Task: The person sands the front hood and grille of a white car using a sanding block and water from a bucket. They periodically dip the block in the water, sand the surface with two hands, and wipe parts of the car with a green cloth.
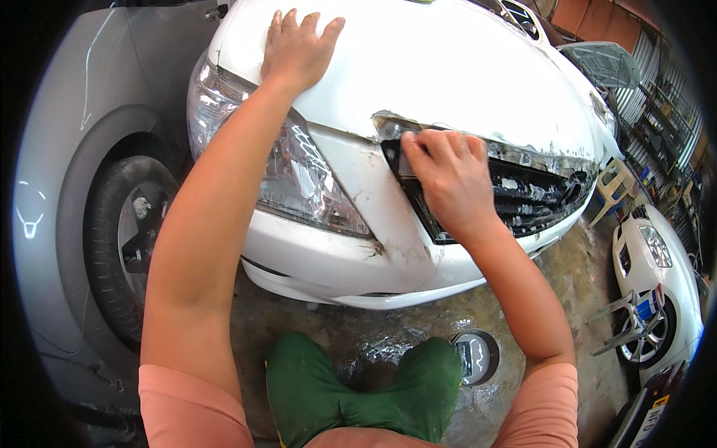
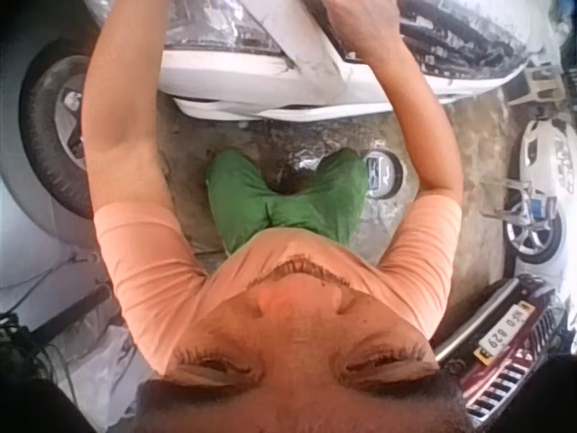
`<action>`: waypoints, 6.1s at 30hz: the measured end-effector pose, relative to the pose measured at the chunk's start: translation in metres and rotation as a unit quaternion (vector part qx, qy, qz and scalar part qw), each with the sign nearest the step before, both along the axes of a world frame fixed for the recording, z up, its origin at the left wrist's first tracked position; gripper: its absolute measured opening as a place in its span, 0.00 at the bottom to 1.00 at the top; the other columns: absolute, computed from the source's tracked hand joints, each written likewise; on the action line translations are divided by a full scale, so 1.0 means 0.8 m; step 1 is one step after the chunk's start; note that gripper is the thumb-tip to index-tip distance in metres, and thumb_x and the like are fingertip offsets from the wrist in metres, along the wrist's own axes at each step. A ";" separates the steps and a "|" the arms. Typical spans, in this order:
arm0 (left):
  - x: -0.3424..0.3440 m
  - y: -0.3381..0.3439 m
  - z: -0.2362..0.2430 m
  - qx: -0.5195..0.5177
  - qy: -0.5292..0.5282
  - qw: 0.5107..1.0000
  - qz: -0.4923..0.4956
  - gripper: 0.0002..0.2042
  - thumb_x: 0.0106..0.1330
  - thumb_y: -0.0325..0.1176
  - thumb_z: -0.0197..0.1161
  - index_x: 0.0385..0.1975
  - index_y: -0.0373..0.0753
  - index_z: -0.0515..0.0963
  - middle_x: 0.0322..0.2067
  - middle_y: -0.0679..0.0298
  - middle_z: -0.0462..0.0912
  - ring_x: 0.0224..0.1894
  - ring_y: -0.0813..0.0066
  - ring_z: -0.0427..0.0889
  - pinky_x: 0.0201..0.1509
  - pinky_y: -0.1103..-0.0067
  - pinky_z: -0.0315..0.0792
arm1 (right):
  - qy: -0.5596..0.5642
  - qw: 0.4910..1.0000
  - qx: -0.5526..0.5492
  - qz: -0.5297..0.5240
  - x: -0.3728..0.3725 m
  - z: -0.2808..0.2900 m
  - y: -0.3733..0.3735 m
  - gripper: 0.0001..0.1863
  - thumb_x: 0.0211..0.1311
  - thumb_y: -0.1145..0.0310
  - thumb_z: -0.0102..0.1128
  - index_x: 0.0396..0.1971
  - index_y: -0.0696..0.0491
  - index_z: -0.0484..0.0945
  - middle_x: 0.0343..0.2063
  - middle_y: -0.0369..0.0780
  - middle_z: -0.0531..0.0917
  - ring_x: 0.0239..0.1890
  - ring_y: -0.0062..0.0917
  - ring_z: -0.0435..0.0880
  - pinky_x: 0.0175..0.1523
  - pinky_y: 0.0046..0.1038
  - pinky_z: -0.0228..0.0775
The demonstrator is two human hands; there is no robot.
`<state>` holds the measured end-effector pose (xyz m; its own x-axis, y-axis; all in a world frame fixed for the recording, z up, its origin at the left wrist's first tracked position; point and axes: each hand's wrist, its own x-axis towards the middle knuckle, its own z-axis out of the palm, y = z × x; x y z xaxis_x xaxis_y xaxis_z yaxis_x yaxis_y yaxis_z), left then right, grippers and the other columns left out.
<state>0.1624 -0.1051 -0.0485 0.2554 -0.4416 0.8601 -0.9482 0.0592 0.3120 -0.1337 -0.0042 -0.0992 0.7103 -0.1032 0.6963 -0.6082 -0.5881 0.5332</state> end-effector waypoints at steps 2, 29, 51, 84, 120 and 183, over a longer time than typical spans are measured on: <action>0.001 -0.006 0.002 -0.012 0.007 1.000 -0.013 0.33 0.76 0.61 0.46 0.69 0.43 0.71 0.74 0.48 0.62 0.79 0.47 0.51 0.81 0.58 0.48 | -0.027 0.998 0.039 -0.041 -0.033 -0.002 0.014 0.18 0.59 0.73 0.61 0.50 0.53 0.82 0.41 0.34 0.79 0.46 0.28 0.78 0.52 0.35 0.65; -0.254 0.393 -0.503 0.022 0.730 0.671 -0.124 0.09 0.80 0.35 0.55 0.49 0.36 0.70 0.43 0.65 0.76 0.45 0.79 0.75 0.51 0.79 0.71 | -0.134 0.808 0.550 0.163 0.022 -0.435 0.179 0.22 0.62 0.67 0.63 0.56 0.54 0.81 0.48 0.41 0.80 0.51 0.38 0.78 0.53 0.43 0.69; -0.230 0.381 -0.472 0.089 0.778 0.590 -0.200 0.23 0.80 0.40 0.56 0.68 0.35 0.66 0.65 0.60 0.71 0.66 0.71 0.71 0.71 0.72 0.65 | -0.154 0.716 0.638 0.239 0.020 -0.410 0.170 0.38 0.58 0.65 0.67 0.70 0.55 0.68 0.69 0.53 0.67 0.65 0.52 0.71 0.68 0.49 0.65; -0.158 0.176 -0.018 0.245 0.035 0.969 0.003 0.12 0.71 0.39 0.67 0.35 0.36 0.77 0.22 0.66 0.81 0.26 0.80 0.78 0.33 0.79 0.71 | 0.166 0.613 0.720 0.280 0.035 -0.465 0.117 0.28 0.64 0.57 0.55 0.63 0.49 0.78 0.63 0.44 0.79 0.63 0.41 0.79 0.67 0.42 0.72; -0.156 0.161 -0.010 0.218 0.007 0.975 0.028 0.11 0.67 0.34 0.69 0.31 0.34 0.78 0.19 0.64 0.79 0.24 0.78 0.76 0.31 0.77 0.70 | 0.124 0.614 0.715 0.311 0.020 -0.452 0.116 0.24 0.64 0.61 0.55 0.59 0.52 0.81 0.59 0.44 0.81 0.60 0.42 0.80 0.65 0.42 0.73; -0.158 0.162 -0.055 0.161 0.056 0.983 -0.066 0.10 0.70 0.32 0.68 0.32 0.35 0.75 0.20 0.66 0.78 0.22 0.83 0.75 0.27 0.81 0.69 | 0.087 0.629 0.707 0.311 0.016 -0.450 0.112 0.23 0.64 0.63 0.55 0.57 0.52 0.82 0.58 0.42 0.81 0.59 0.40 0.81 0.62 0.43 0.75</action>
<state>0.0363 0.0241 -0.0923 0.2624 -0.7216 0.6407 -0.8979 0.0605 0.4359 -0.1205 0.0853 -0.4593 0.9722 -0.1967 0.1266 -0.0308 -0.6441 -0.7643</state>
